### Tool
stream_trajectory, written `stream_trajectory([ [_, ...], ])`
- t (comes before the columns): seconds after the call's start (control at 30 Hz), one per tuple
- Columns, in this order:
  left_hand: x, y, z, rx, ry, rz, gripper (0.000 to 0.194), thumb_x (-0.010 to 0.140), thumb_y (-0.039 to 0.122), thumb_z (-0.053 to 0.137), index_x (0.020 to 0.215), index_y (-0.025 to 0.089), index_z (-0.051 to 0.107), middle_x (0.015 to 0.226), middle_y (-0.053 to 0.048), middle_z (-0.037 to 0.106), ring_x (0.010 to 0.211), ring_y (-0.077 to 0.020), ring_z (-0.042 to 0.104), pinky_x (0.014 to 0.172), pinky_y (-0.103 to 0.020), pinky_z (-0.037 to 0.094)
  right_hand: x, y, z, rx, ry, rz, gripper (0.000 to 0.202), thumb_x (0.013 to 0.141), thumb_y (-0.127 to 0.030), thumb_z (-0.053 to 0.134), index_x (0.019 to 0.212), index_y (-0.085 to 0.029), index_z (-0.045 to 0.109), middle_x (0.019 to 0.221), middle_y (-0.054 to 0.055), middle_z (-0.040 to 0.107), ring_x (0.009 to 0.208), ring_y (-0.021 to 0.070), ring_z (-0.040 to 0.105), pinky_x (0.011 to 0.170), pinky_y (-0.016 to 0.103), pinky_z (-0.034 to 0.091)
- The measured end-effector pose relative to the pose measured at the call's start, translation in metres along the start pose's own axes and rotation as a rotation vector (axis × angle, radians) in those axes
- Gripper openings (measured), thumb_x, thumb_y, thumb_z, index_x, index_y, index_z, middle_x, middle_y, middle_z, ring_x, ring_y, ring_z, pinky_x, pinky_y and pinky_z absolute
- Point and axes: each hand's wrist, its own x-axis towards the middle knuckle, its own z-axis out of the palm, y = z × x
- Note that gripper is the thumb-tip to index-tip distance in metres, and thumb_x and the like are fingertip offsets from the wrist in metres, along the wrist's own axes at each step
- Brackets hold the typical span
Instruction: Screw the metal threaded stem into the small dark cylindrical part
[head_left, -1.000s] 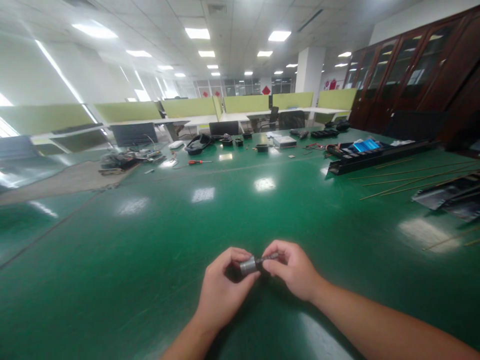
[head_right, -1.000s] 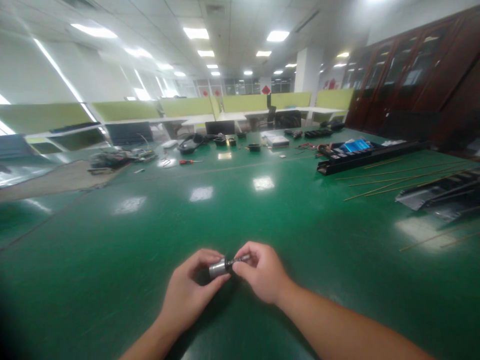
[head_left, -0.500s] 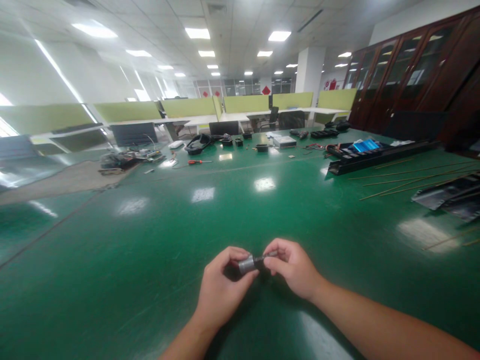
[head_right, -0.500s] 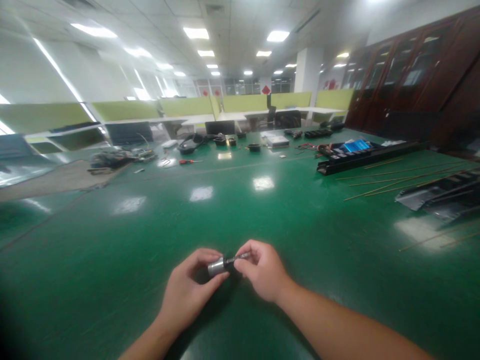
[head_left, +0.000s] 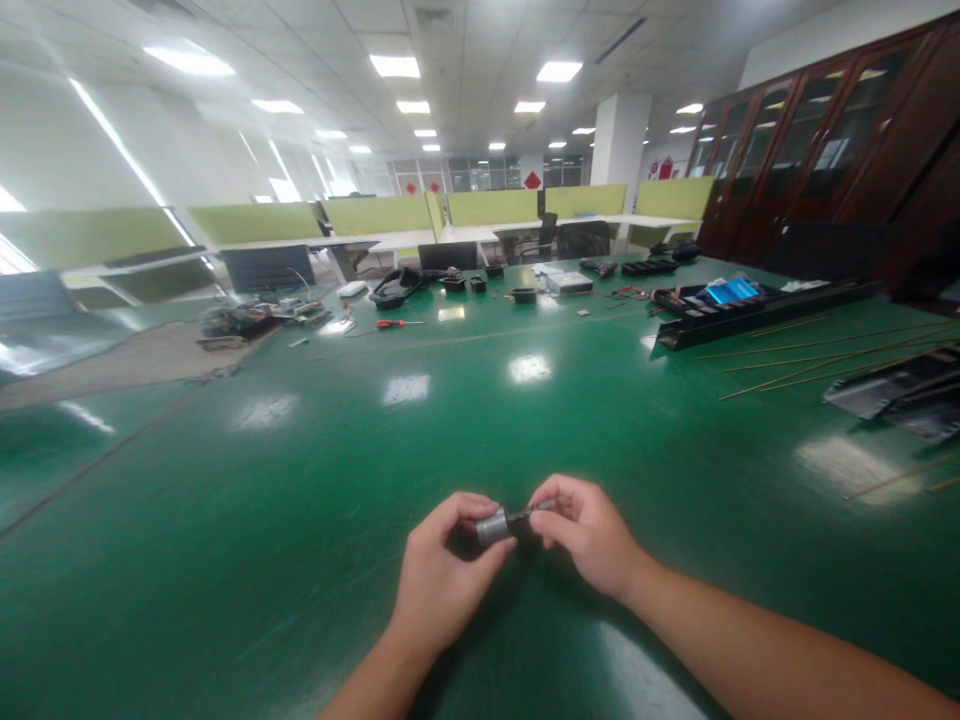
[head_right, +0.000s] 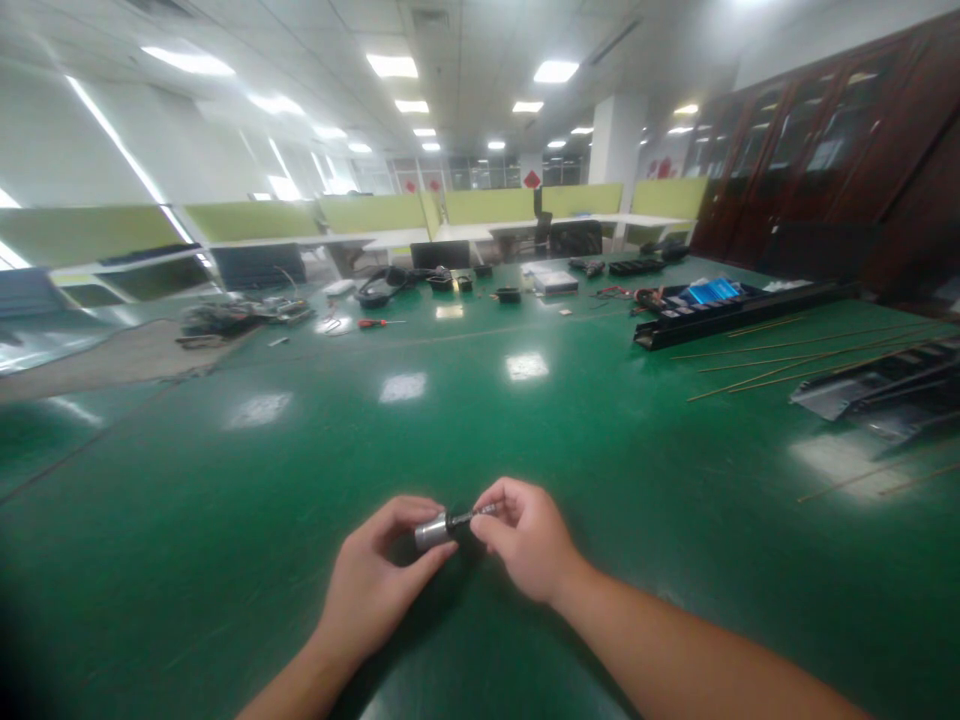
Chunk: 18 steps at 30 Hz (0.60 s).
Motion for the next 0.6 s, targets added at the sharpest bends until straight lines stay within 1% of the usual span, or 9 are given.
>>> stream_trajectory([
  [0.23,-0.0016,-0.0039,-0.0003,-0.012,0.000,-0.012,0.016,0.076,0.025,0.074,0.089,0.019,0.067,0.093,-0.005,0.070,0.085,-0.0208,0.066,0.077,-0.032,0.051,-0.0004,-0.0029,-0.0003,-0.007,0.013,0.000,0.011,0.076,-0.025,0.066,0.080,-0.016,0.062,0.060,-0.002,0.058,0.055,0.0121,0.054,0.056,0.024,0.042],
  [0.6,-0.0007,-0.0062,0.0007,-0.012,0.006,-0.029,0.016,0.076,0.025,0.073,0.089,0.019,0.067,0.094,-0.004,0.070,0.085,-0.0203,0.066,0.078,-0.031,0.051,-0.0006,-0.0028,-0.0003,0.002,0.020,-0.006,0.013,0.076,-0.027,0.064,0.080,-0.015,0.061,0.064,0.000,0.060,0.056,0.0127,0.055,0.057,0.025,0.043],
])
